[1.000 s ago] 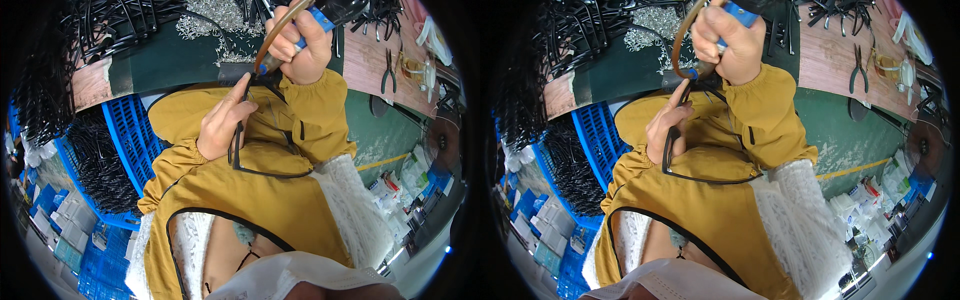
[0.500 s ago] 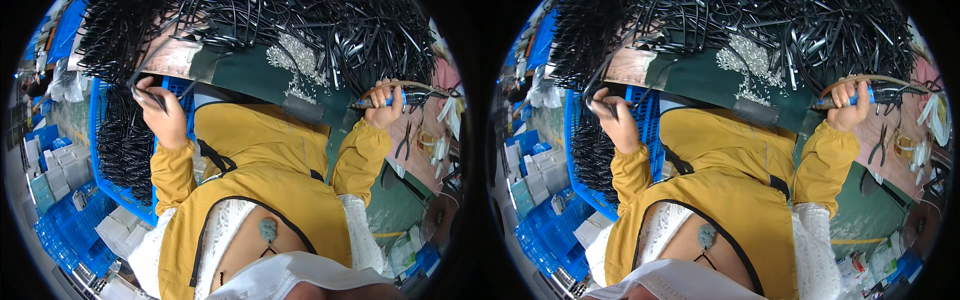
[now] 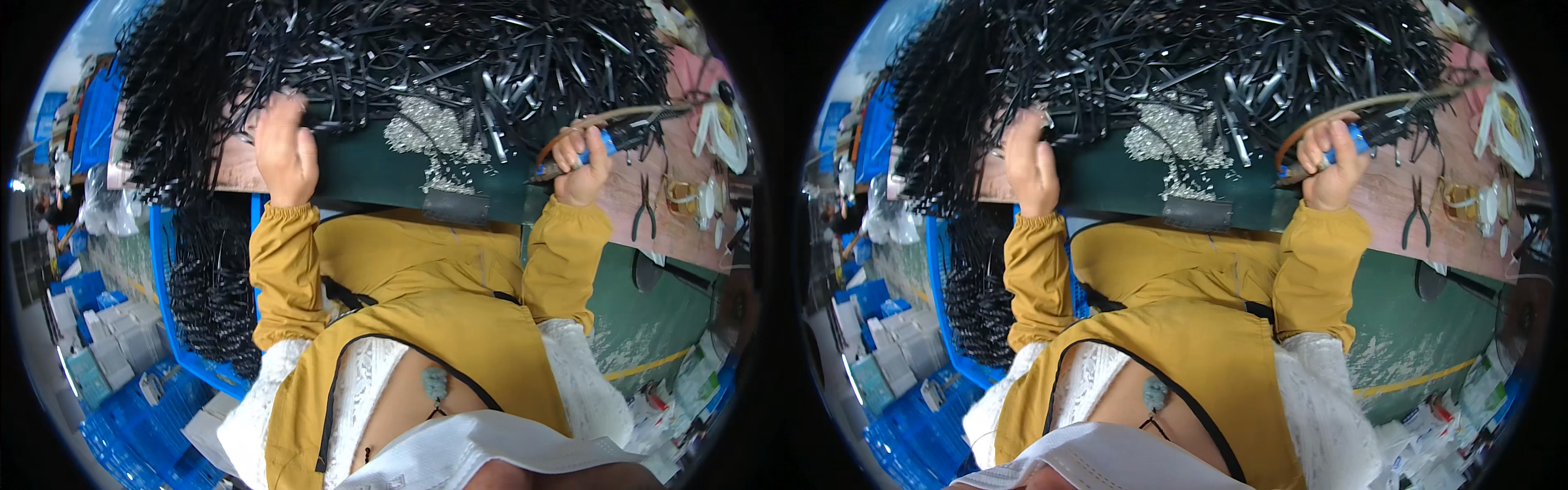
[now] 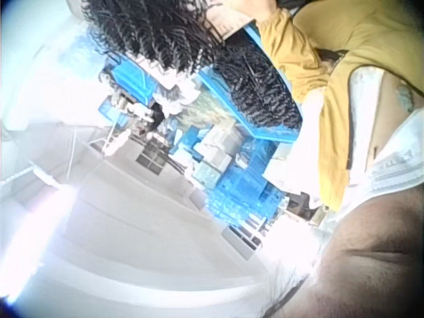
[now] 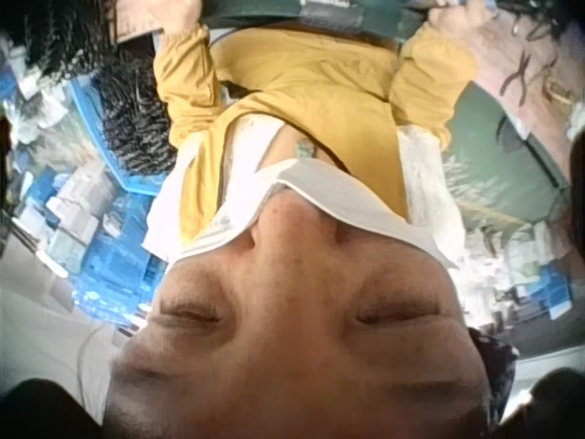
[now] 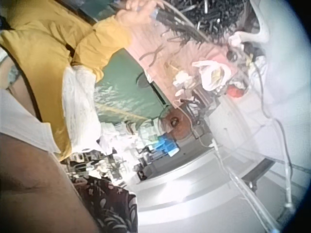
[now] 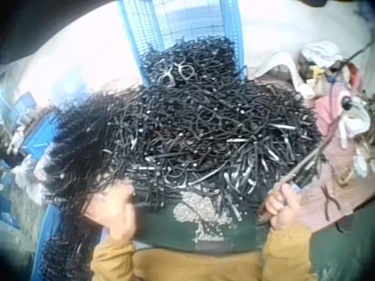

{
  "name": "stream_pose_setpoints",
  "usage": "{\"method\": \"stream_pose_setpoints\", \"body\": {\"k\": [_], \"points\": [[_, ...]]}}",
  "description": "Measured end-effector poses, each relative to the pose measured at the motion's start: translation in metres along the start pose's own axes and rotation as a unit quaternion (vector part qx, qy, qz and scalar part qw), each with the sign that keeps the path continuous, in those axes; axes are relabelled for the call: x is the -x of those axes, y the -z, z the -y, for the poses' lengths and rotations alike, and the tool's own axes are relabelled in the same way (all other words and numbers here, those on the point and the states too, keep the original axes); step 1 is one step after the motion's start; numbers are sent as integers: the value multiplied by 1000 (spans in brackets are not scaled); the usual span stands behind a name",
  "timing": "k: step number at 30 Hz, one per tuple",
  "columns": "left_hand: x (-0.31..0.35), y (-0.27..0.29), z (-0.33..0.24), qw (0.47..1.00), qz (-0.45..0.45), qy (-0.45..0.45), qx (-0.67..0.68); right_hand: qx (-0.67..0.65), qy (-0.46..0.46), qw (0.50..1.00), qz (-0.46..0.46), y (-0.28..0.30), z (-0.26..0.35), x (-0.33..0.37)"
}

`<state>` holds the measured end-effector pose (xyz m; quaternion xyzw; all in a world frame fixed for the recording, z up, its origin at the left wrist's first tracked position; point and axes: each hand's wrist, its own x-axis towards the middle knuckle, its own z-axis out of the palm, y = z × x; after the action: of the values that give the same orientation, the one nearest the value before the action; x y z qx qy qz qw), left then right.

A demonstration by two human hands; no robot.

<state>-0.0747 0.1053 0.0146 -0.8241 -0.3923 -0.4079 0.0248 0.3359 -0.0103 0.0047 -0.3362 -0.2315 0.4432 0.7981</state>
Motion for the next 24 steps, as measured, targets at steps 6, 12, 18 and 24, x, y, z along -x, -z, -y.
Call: {"method": "stream_pose_setpoints", "body": {"k": [6,12,18,24], "points": [[-49,-6,-1,980,129,79,-131,5,8,1000,-4,-10,1,3],[-152,-80,-60,996,15,-27,78,1,-16,1000,3,-17,5,2],[-286,-188,-90,989,70,-127,26,-28,-22,999,10,-17,7,3],[-256,-212,-83,994,93,46,47,-15,-19,999,40,-4,0,2]]}}
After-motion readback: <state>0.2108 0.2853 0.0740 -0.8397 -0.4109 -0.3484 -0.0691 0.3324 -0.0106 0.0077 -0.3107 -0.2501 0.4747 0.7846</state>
